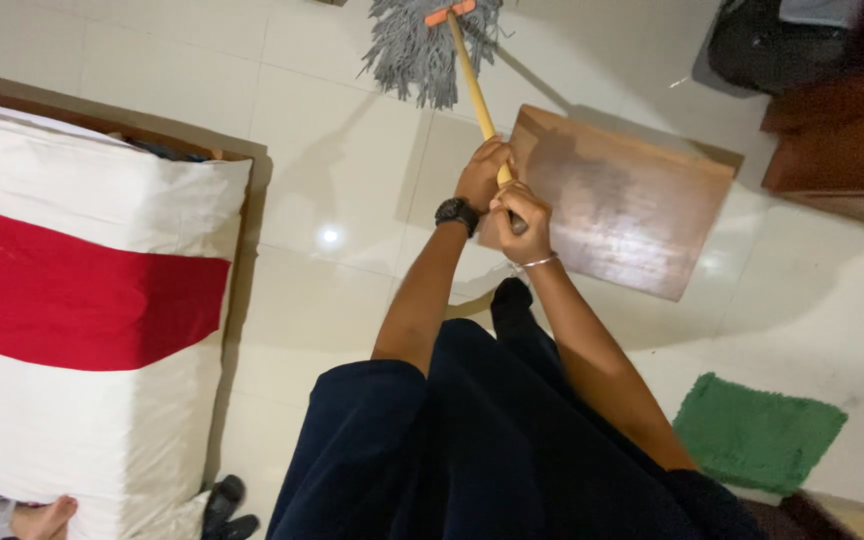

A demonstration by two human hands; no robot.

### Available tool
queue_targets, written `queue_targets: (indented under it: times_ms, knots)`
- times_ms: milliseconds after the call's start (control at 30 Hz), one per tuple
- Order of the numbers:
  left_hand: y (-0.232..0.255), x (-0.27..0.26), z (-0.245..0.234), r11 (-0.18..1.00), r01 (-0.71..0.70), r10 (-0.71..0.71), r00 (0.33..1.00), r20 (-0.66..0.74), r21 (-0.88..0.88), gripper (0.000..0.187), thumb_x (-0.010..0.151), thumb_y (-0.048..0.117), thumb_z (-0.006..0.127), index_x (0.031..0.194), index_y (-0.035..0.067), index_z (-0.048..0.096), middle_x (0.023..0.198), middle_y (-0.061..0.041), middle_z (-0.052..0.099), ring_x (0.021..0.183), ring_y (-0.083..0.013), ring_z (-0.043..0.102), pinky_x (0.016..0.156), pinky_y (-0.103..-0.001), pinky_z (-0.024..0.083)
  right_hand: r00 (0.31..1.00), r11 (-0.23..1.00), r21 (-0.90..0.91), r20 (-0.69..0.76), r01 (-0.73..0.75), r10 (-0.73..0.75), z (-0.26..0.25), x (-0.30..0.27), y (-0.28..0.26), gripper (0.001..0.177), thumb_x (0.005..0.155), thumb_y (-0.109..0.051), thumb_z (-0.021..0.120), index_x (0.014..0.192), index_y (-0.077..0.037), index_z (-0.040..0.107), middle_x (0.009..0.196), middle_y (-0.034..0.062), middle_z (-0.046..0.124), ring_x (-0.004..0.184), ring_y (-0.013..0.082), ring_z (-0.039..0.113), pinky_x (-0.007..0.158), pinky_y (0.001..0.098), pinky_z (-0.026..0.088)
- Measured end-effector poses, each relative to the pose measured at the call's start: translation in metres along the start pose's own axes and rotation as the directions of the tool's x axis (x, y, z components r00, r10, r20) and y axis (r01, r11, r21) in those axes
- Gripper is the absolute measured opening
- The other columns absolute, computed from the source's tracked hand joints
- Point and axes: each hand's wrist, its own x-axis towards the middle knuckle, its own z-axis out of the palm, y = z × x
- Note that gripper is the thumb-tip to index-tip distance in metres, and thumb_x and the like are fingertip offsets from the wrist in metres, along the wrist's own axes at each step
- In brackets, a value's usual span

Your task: Mopping the tiled floor of a hotel room, including moving a small wooden board to clean underneath.

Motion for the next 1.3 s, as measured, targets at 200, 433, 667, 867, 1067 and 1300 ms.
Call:
queue_targets:
  times_ms: [200, 433, 667, 867, 1067, 1300]
  knots:
    - [0.075, 0.054, 0.021, 0.983, 0.138, -0.125, 0.986, -0.112, 0.124, 0.023, 0.082, 0.016, 0.074, 0.089, 0.012, 0.052, 0.083, -0.009, 0.062, 0.106, -0.0388, 0.065, 0.098, -0.05, 0.049, 0.993, 0.995, 0.004, 0.052, -0.104, 0.104, -0.074, 0.065, -0.041, 0.037, 0.095, 0.005, 0.065, 0.063, -0.008, 0.049, 0.064, 0.0119, 0.057, 0.058, 0.0335, 0.056, 0.065, 0.0364, 0.05]
    - [0.018, 0.084, 0.026, 0.944, 0.036, -0.08, 0.989, -0.124, -0.327, 0.04, 0.095, 0.035, 0.069, 0.067, 0.017, 0.047, 0.062, 0.006, 0.045, 0.061, -0.0122, 0.042, 0.07, -0.032, 0.041, 0.934, 0.971, 0.233, 0.355, -0.05, -0.037, -0.086, 0.143, -0.063, 0.042, 0.094, -0.006, 0.071, 0.058, -0.012, 0.048, 0.052, 0.0051, 0.047, 0.048, 0.022, 0.046, 0.056, 0.0312, 0.042]
    - [-0.007, 0.13, -0.017, 0.976, -0.021, -0.004, 0.993, -0.115, -0.216, 0.036, 0.093, 0.028, 0.073, 0.065, 0.016, 0.053, 0.063, -0.002, 0.045, 0.056, -0.0241, 0.046, 0.063, -0.032, 0.041, 0.988, 0.969, 0.212, 0.059, 0.127, -0.142, -0.038, 0.169, -0.021, 0.058, 0.096, -0.001, 0.069, 0.051, -0.015, 0.035, 0.045, 0.0032, 0.037, 0.038, 0.0249, 0.034, 0.045, 0.0311, 0.033]
    - [-0.053, 0.152, -0.053, 0.993, -0.104, 0.101, 0.993, -0.057, -0.048, 0.029, 0.091, 0.021, 0.076, 0.076, 0.012, 0.052, 0.069, -0.012, 0.054, 0.072, -0.0379, 0.059, 0.069, -0.044, 0.048, 0.982, 0.993, 0.113, -0.188, 0.011, 0.01, 0.001, 0.145, 0.049, 0.049, 0.101, 0.0, 0.063, 0.055, -0.01, 0.05, 0.048, 0.0071, 0.05, 0.039, 0.0216, 0.041, 0.045, 0.0319, 0.036]
    - [-0.077, 0.167, -0.048, 0.959, 0.124, -0.138, 0.99, 0.037, 0.254, 0.014, 0.079, 0.018, 0.073, 0.071, 0.016, 0.062, 0.076, 0.004, 0.064, 0.077, -0.0143, 0.057, 0.071, -0.031, 0.052, 0.967, 0.986, 0.159, -0.239, -0.049, 0.087, 0.019, 0.16, 0.057, 0.046, 0.104, -0.003, 0.06, 0.064, -0.012, 0.039, 0.052, -0.0005, 0.042, 0.044, 0.0137, 0.043, 0.041, 0.0256, 0.035]
    - [-0.078, 0.143, -0.061, 0.945, 0.049, -0.047, 0.999, -0.014, 0.324, 0.016, 0.071, 0.024, 0.086, 0.072, 0.022, 0.07, 0.07, 0.007, 0.071, 0.075, -0.0109, 0.059, 0.087, -0.033, 0.043, 0.968, 0.911, 0.407, -0.192, -0.069, 0.159, 0.007, 0.18, 0.029, 0.043, 0.096, 0.01, 0.047, 0.061, -0.012, 0.035, 0.05, -0.0012, 0.034, 0.044, 0.0129, 0.033, 0.049, 0.0306, 0.041]
